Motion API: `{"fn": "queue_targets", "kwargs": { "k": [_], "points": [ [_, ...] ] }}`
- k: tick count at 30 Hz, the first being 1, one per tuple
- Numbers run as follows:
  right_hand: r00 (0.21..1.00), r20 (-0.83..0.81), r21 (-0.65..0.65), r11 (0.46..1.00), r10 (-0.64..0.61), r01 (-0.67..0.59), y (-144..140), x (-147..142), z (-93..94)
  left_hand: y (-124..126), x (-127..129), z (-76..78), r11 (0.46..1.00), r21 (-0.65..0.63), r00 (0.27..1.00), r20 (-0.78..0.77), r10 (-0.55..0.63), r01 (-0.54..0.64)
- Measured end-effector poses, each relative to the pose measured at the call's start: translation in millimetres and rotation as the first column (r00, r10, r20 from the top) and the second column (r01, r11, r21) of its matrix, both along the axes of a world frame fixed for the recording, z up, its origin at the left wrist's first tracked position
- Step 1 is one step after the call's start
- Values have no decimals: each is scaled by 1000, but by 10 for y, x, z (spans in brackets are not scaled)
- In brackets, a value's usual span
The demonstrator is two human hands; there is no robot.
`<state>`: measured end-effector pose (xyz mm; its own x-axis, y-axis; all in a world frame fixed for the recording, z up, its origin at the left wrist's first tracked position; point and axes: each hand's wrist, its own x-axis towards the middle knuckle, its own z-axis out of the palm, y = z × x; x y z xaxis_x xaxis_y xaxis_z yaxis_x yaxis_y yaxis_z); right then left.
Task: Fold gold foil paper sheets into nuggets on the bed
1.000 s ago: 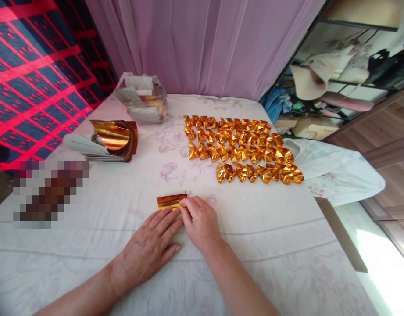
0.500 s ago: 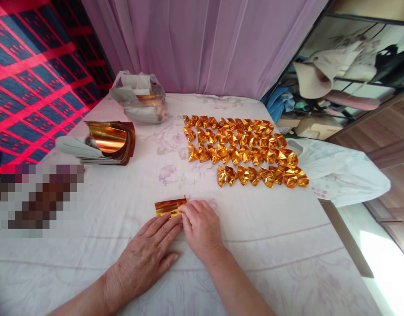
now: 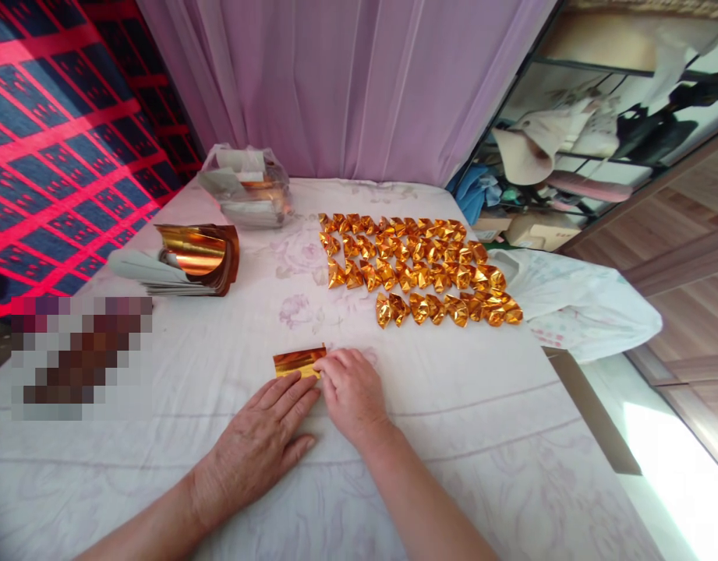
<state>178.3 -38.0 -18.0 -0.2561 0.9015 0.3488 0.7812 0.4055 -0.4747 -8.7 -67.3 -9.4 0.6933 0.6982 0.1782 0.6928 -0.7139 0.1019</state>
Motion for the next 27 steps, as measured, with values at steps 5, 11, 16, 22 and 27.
{"fn": "queue_targets", "kwargs": {
  "k": [5, 11, 16, 22, 27],
  "points": [
    [1000, -1, 4, 1000, -14, 14, -2, -2, -1, -3, -31, -51, 999, 37, 999, 33, 0, -1],
    [1000, -17, 17, 1000, -13, 13, 5, 2, -10, -3, -97, -50, 998, 55, 999, 47, -18, 16],
    [999, -37, 11, 1000, -6, 7, 12, 7, -24, -9, -147, -27, 997, 75, 999, 31, -24, 22],
    [999, -36, -4, 1000, -10, 10, 7, 10, -19, -13, -205, 5, 995, 96, 999, 28, -28, 26],
    [999, -41, -2, 1000, -9, 9, 3, 15, -20, -25, -248, 17, 997, 79, 998, 64, 8, -13]
  ]
}}
